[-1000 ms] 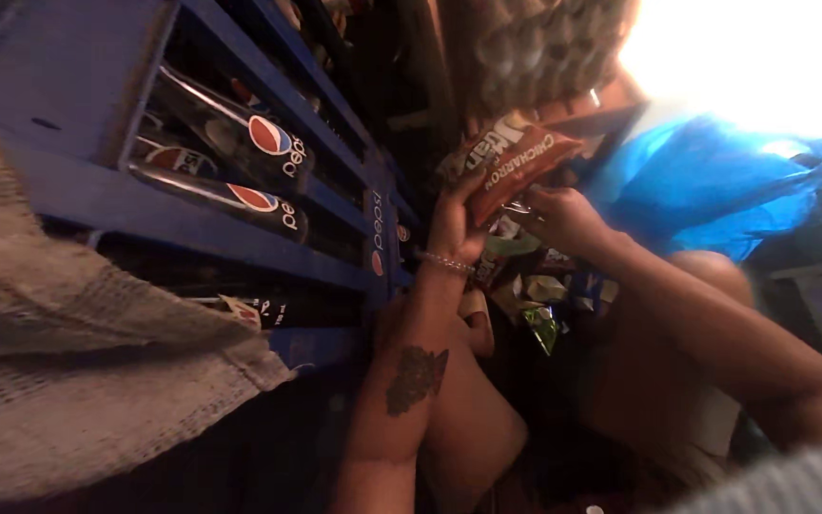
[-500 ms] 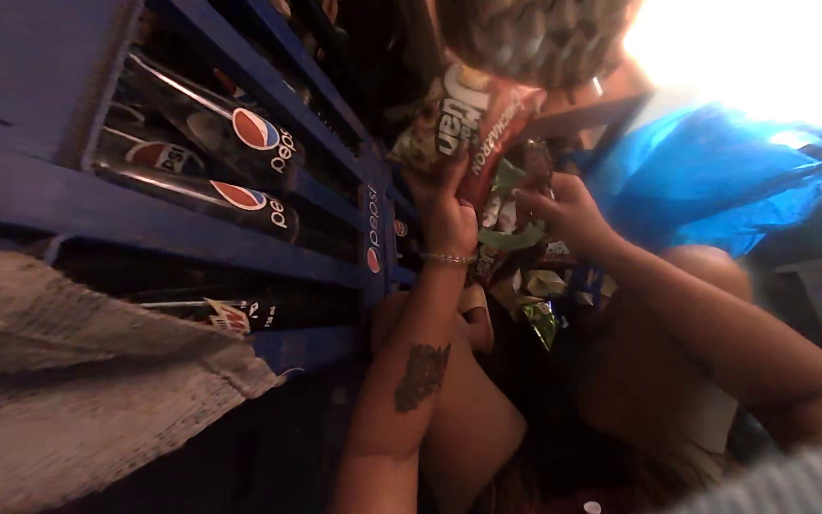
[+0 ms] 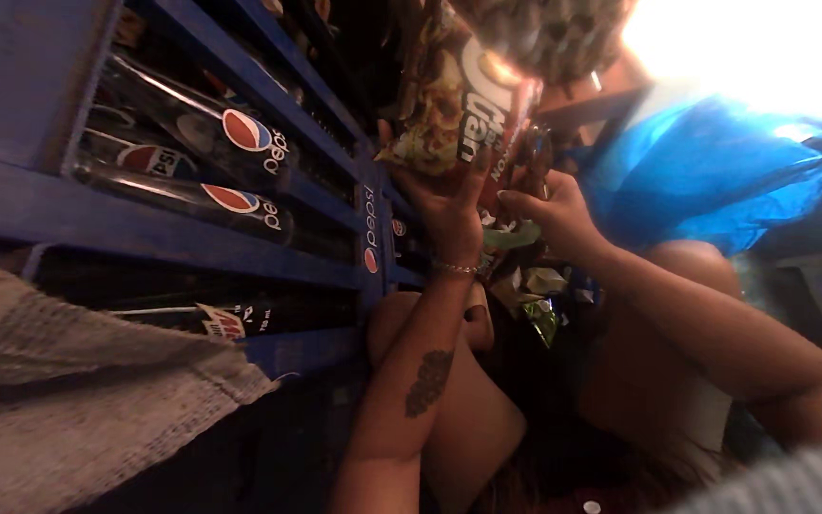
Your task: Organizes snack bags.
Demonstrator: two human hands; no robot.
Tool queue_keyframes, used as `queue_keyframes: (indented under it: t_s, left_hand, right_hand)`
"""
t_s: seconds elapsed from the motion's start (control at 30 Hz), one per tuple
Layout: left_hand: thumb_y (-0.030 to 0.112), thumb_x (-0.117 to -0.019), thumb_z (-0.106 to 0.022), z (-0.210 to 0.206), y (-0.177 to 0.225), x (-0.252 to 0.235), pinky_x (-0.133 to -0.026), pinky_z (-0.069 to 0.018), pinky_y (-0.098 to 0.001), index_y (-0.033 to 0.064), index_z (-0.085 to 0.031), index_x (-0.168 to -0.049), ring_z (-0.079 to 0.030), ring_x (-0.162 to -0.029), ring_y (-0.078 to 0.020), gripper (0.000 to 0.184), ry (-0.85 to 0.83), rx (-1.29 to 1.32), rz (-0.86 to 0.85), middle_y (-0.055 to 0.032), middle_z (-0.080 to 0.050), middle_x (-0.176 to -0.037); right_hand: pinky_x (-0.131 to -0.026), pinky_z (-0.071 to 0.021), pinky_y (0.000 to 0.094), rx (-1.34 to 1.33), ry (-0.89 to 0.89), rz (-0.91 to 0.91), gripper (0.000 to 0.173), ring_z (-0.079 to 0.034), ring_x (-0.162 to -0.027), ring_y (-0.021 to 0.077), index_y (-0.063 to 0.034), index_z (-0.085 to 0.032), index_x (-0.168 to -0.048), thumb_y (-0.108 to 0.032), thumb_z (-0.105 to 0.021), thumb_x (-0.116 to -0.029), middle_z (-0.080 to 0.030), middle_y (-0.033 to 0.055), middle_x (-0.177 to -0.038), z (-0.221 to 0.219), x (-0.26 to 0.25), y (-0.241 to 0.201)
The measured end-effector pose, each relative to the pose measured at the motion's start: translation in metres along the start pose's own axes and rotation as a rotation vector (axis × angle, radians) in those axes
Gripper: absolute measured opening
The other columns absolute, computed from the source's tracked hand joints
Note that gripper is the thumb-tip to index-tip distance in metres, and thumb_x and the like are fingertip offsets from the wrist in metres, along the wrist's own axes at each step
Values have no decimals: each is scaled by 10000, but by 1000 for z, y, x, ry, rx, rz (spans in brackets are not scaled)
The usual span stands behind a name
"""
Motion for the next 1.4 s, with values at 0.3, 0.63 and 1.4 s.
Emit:
queue_keyframes:
  t_s: [0.3, 0.63, 1.4]
  left_hand:
    - [0, -835, -789, 1, -3, 0, -1059, -525, -428, 51, -54, -1572, -559, -1282, -254, 1043, 31, 43, 98, -177, -458, -1432]
    - [10, -849, -770, 1, -1, -1, -1057, -521, -411, 53, -50, -1579, -549, -1286, -233, 1026, 30, 10, 106, -165, -448, -1438]
    - [59, -891, -758, -3, -15, 0, -1071, -516, -383, 36, -70, -1583, -544, -1306, -211, 976, -161, -88, 278, -159, -449, -1465]
  right_hand:
    - [-655, -553, 218, -56, -34, -14, 39, -625, -683, 40, -57, -644, -996, -58, -606, -985, -657, -34, -777, -1, -1, 2]
    - [-658, -566, 240, -91, -47, 13, 86, -632, -666, 49, -52, -643, -986, -43, -558, -985, -660, -35, -754, -1, -1, 1]
    - [-691, -598, 277, -127, 80, -145, 145, -677, -739, 107, -38, -621, -1102, -155, -550, -1053, -694, 37, -861, 16, -11, 4]
Point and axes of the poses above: each hand's wrist, its own x-axis away from the middle knuckle, its own z-axis out of the back of the hand, y = z × x, the point moved 4 cm from there along -x, towards the middle knuckle
